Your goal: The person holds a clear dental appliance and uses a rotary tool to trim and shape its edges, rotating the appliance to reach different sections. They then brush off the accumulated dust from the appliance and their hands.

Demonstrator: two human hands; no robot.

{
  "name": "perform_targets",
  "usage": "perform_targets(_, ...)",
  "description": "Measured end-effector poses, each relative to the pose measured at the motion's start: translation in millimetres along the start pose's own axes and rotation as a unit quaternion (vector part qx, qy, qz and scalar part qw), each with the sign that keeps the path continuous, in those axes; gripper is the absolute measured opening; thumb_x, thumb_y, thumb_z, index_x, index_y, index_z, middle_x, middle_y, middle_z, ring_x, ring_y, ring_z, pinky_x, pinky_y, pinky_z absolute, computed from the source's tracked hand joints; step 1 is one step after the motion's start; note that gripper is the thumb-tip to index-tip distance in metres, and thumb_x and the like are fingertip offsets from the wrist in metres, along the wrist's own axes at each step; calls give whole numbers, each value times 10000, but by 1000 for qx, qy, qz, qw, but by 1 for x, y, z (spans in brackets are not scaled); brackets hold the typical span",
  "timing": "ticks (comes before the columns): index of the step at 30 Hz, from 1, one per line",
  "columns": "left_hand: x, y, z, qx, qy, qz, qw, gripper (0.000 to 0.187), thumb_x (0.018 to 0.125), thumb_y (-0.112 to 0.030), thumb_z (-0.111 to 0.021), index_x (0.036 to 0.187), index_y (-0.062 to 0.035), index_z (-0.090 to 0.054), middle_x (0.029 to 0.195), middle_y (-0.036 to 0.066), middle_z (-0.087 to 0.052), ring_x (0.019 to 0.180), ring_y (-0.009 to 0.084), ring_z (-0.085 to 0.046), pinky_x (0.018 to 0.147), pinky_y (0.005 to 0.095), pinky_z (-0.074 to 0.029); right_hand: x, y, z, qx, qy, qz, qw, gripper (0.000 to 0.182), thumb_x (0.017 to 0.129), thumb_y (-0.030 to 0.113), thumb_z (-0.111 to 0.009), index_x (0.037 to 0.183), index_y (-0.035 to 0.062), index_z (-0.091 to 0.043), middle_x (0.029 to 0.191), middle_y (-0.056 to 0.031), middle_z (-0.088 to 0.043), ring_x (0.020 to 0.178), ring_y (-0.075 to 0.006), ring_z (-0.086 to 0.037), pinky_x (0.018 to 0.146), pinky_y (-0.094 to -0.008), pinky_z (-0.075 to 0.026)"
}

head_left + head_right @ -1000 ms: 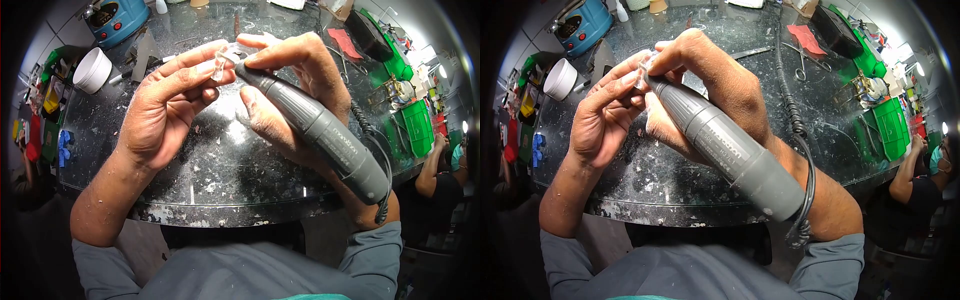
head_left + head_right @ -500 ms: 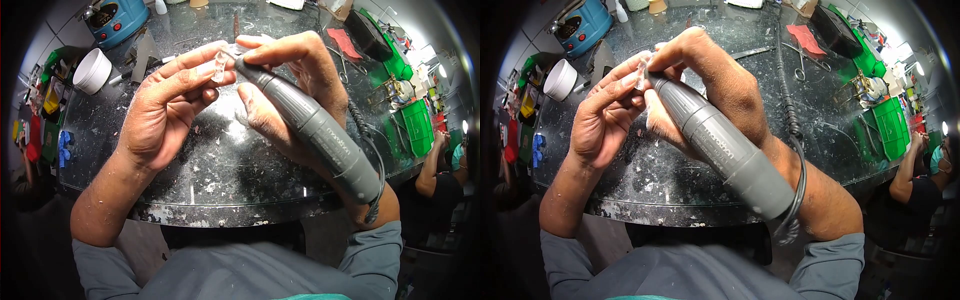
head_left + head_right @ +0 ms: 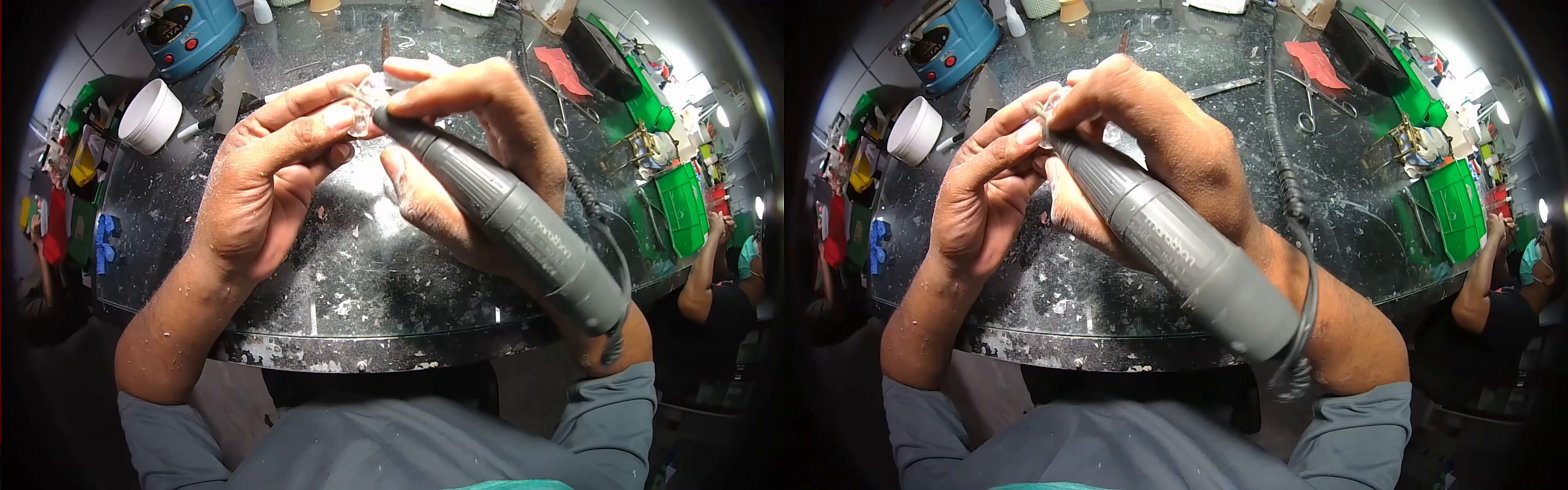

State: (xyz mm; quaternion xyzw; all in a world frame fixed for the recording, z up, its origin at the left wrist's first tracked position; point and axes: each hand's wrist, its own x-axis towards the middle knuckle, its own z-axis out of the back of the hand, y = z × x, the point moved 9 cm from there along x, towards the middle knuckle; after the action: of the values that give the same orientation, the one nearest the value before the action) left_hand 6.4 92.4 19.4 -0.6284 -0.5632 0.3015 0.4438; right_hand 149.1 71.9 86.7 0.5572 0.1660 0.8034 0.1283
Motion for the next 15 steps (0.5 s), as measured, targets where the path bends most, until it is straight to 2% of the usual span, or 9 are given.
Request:
perform_targets(3,0,-1,-1,19,11,-2,1000,420,920,-111,-549,1308,39,-486,1164,117,-621,1011,148,-599,947,296,-446,-2,-5,3,48,-43,23,998,370,664,-7,-756,986,10,-574,875,-75,-573,770,-140,-596,698,-266,-493)
perform_targets(4,0,0,0,14,4,0,1000,421,919,-112,-552,1307,39,-486,1166,118,-620,1011,147,-598,944,295,-446,0,-2,1,45,-9,11,999,366,672,-13,-748,991,4,-568,874,-79,-572,766,-139,-594,696,-262,-493)
perform_targets(8,-1,-1,-1,19,13,-5,1000,427,914,-112,-561,1309,34,-487,1164,116,-617,1007,140,-593,936,291,-448,-2,-4,5,26,-48,20,998,353,681,-18,-742,986,3,-567,864,-81,-557,755,-145,-589,695,-253,-489)
perform_targets(12,0,-1,-1,14,3,-6,1000,432,910,-113,-569,1311,27,-488,1145,110,-621,994,132,-592,925,282,-449,0,-2,1,26,-14,16,999,358,676,-6,-747,984,3,-564,862,-80,-550,758,-151,-588,701,-259,-489)
perform_targets(15,-1,-5,-6,18,25,-18,999,439,908,-112,-573,1316,21,-485,1128,105,-624,991,128,-589,920,277,-447,-3,-5,6,40,-54,18,998,360,670,1,-749,978,4,-563,861,-78,-547,765,-155,-588,705,-263,-489)
